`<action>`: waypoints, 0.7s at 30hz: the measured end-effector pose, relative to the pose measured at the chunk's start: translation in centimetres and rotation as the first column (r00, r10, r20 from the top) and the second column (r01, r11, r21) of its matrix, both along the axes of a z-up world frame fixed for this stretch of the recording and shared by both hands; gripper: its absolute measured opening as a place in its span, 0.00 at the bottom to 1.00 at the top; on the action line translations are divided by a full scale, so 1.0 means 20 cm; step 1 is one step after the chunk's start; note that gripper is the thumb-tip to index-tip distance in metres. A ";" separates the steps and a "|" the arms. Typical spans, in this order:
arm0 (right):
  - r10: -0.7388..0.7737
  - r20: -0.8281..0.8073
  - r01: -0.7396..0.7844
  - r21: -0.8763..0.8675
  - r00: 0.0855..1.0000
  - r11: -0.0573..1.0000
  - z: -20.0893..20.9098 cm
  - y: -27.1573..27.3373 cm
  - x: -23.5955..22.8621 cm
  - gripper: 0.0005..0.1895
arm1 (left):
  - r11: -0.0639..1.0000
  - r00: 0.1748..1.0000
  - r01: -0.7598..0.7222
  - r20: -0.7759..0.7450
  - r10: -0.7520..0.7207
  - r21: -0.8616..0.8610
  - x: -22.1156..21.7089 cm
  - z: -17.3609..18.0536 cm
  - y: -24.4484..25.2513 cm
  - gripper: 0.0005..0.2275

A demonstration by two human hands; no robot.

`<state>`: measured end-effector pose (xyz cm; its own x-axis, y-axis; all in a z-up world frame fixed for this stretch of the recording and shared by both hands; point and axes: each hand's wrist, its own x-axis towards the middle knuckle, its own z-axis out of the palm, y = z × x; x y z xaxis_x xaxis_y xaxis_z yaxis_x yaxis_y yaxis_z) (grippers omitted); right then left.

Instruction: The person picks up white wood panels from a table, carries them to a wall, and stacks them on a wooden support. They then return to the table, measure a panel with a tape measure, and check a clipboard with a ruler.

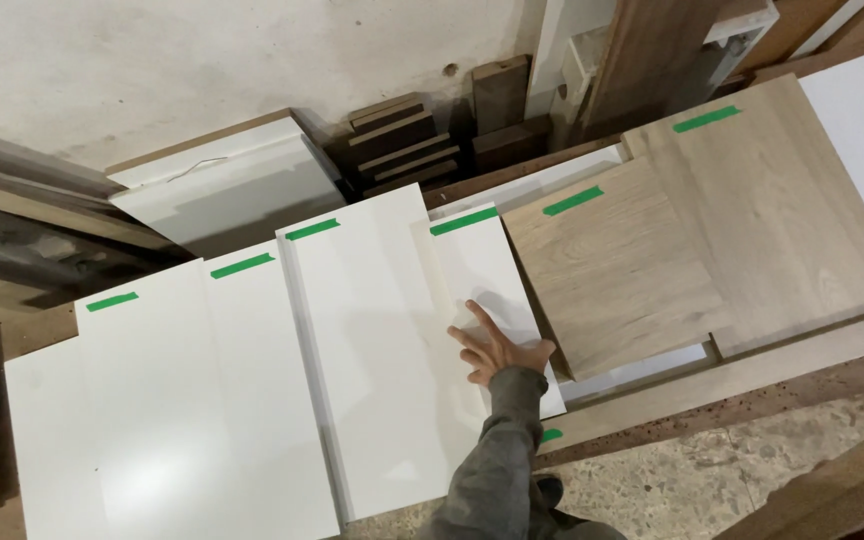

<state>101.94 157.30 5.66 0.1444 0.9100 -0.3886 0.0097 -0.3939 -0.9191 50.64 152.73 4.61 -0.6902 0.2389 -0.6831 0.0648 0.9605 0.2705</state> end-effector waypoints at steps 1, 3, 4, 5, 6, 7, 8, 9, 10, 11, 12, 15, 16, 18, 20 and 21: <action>-0.002 0.000 0.002 0.008 1.000 1.000 0.01 -0.02 -0.05 0.32 | 1.000 1.000 -0.013 -0.011 0.013 -0.006 0.01 -0.01 0.01 0.67; -0.004 -0.003 0.004 0.023 1.000 1.000 0.01 -0.07 -0.15 0.32 | 1.000 0.999 -0.025 -0.025 0.025 -0.014 0.03 -0.04 0.03 0.67; -0.008 -0.003 0.008 0.029 1.000 1.000 0.02 -0.11 -0.20 0.32 | 0.999 0.998 -0.046 -0.040 0.046 -0.005 0.04 -0.05 0.03 0.68; -0.013 -0.002 0.013 0.035 1.000 0.999 0.02 -0.15 -0.24 0.32 | 0.998 0.996 -0.067 -0.056 0.067 0.005 0.05 -0.06 0.04 0.69; -0.018 0.001 0.018 0.040 1.000 0.999 0.02 -0.19 -0.27 0.31 | 0.998 0.997 -0.061 -0.052 0.061 0.000 0.05 -0.06 0.04 0.69; -0.023 0.004 0.023 0.045 1.000 0.999 0.02 -0.24 -0.30 0.31 | 0.998 0.996 -0.069 -0.065 0.069 -0.002 0.05 -0.07 0.04 0.69; -0.032 0.006 0.031 0.050 0.999 0.998 0.03 -0.29 -0.33 0.31 | 0.997 0.994 -0.073 -0.080 0.073 -0.004 0.05 -0.07 0.04 0.68; -0.040 0.008 0.039 0.055 0.999 0.998 0.03 -0.33 -0.32 0.31 | 0.998 0.995 -0.065 -0.077 0.064 -0.007 0.05 -0.08 0.03 0.68; -0.054 0.011 0.053 0.060 0.998 0.997 0.02 -0.38 -0.33 0.31 | 0.998 0.993 -0.063 -0.104 0.063 -0.004 0.05 -0.10 0.02 0.68; -0.068 0.015 0.066 0.065 0.998 0.996 0.01 -0.43 -0.35 0.30 | 0.998 0.989 -0.062 -0.131 0.062 0.000 0.05 -0.12 0.02 0.67; -0.092 0.028 0.090 0.059 0.995 0.994 0.06 -0.48 -0.33 0.30 | 0.999 0.992 -0.037 -0.118 0.036 -0.008 0.07 -0.11 0.02 0.67; -0.100 0.029 0.098 0.065 0.995 0.993 0.25 -0.57 -0.35 0.35 | 0.999 0.987 -0.041 -0.154 0.042 0.008 0.10 -0.12 -0.01 0.67; -0.085 0.178 0.073 0.072 0.980 0.995 0.33 -0.57 -0.42 0.36 | 0.999 0.986 -0.047 -0.162 0.049 0.017 0.09 -0.12 -0.01 0.67; -0.079 0.326 0.059 0.071 0.942 0.996 0.36 -0.62 -0.43 0.38 | 0.999 0.985 -0.041 -0.168 0.044 0.024 0.08 -0.10 -0.01 0.67; -0.101 0.016 0.097 0.171 0.995 0.980 0.26 -0.72 -0.32 0.40 | 0.999 0.994 -0.046 -0.104 0.044 -0.022 0.07 -0.07 0.01 0.68; -0.109 0.016 0.105 0.170 0.994 0.980 0.18 -0.76 -0.23 0.40 | 0.999 0.994 -0.039 -0.105 0.036 -0.023 0.07 -0.07 0.01 0.68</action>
